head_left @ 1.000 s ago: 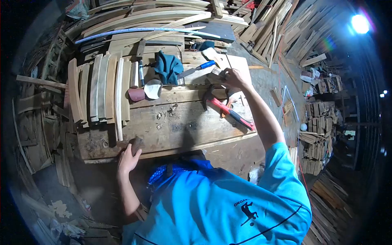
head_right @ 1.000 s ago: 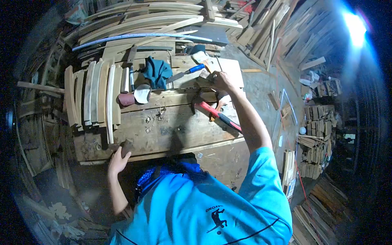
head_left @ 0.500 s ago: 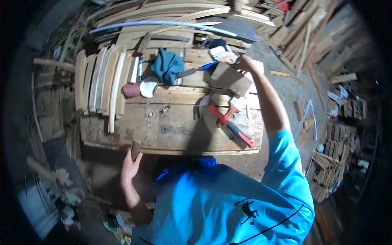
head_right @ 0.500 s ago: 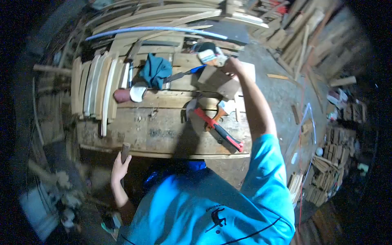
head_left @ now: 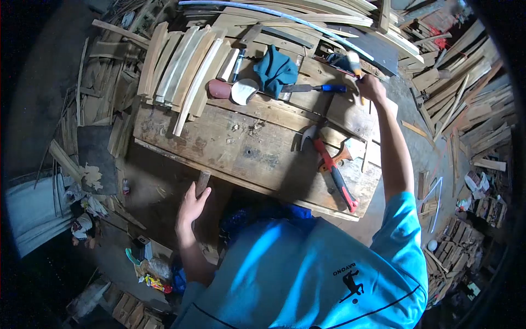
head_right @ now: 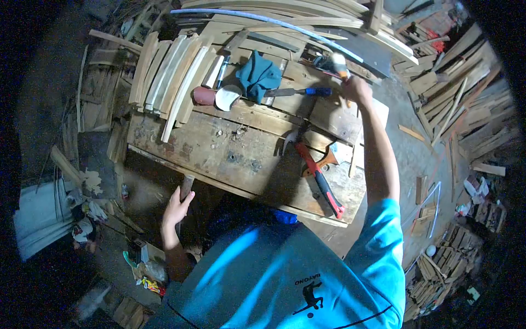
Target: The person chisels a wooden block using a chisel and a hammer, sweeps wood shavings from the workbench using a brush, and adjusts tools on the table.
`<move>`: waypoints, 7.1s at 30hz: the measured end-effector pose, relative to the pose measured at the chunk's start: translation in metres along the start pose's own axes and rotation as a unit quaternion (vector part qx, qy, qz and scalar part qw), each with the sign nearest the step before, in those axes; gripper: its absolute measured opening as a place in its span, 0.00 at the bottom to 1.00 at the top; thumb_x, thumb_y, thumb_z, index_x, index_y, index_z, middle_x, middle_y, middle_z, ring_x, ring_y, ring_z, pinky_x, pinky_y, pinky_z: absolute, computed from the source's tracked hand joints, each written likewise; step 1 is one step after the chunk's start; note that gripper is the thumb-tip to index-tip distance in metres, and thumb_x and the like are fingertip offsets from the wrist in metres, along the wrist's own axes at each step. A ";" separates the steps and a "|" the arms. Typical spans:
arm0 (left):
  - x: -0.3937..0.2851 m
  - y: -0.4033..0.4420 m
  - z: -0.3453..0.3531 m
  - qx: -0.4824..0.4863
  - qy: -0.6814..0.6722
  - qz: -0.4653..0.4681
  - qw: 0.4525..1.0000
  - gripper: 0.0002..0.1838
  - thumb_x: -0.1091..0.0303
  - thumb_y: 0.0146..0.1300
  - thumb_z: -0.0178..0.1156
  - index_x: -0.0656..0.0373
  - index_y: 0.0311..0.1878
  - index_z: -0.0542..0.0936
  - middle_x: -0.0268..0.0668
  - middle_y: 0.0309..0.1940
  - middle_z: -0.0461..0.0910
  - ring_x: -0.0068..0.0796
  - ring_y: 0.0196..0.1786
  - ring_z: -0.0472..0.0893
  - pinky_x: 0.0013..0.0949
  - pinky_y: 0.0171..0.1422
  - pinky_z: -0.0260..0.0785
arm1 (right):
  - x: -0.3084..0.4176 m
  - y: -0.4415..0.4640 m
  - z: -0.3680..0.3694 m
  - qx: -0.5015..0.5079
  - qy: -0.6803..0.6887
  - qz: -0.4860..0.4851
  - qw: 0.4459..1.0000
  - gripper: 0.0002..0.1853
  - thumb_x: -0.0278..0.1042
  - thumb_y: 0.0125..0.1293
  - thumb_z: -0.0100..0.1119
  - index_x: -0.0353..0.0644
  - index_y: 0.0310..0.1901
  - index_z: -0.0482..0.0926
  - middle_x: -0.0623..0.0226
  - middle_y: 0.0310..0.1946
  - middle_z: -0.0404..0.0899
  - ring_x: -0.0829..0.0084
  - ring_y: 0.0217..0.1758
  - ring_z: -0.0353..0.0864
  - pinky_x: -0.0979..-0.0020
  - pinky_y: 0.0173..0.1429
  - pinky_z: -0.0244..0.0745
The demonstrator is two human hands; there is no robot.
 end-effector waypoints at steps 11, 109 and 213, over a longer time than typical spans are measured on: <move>0.019 0.060 -0.055 -0.023 0.059 0.079 0.995 0.49 0.36 0.69 0.61 0.73 0.76 0.63 0.63 0.71 0.70 0.57 0.75 0.69 0.46 0.78 0.63 | 0.109 -0.204 -0.016 0.126 0.298 -0.107 0.940 0.10 0.29 0.76 0.55 0.39 0.52 0.84 0.67 0.34 0.87 0.76 0.33 0.82 0.69 0.39 0.77; 0.237 0.004 0.094 0.058 -0.168 -0.246 0.953 0.19 0.47 0.68 0.68 0.50 0.45 0.75 0.27 0.19 0.68 0.22 0.17 0.68 0.36 0.20 0.63 | 0.248 -0.258 0.053 -0.036 0.183 -0.178 0.966 0.18 0.43 0.72 0.57 0.36 0.34 0.83 0.41 0.28 0.83 0.40 0.32 0.85 0.48 0.38 0.80; 0.061 0.052 -0.199 -0.337 -0.171 0.128 0.917 0.25 0.51 0.70 0.69 0.69 0.37 0.81 0.34 0.27 0.78 0.26 0.32 0.74 0.40 0.40 0.68 | 0.221 -0.298 0.052 -0.210 0.159 -0.057 0.963 0.07 0.37 0.70 0.64 0.45 0.43 0.83 0.54 0.34 0.85 0.51 0.36 0.86 0.54 0.41 0.79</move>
Point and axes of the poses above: each hand's wrist, its own y-axis towards the middle knuckle, its own z-axis out of the palm, x = y × z, the point moved 5 cm from there along y, towards the middle knuckle
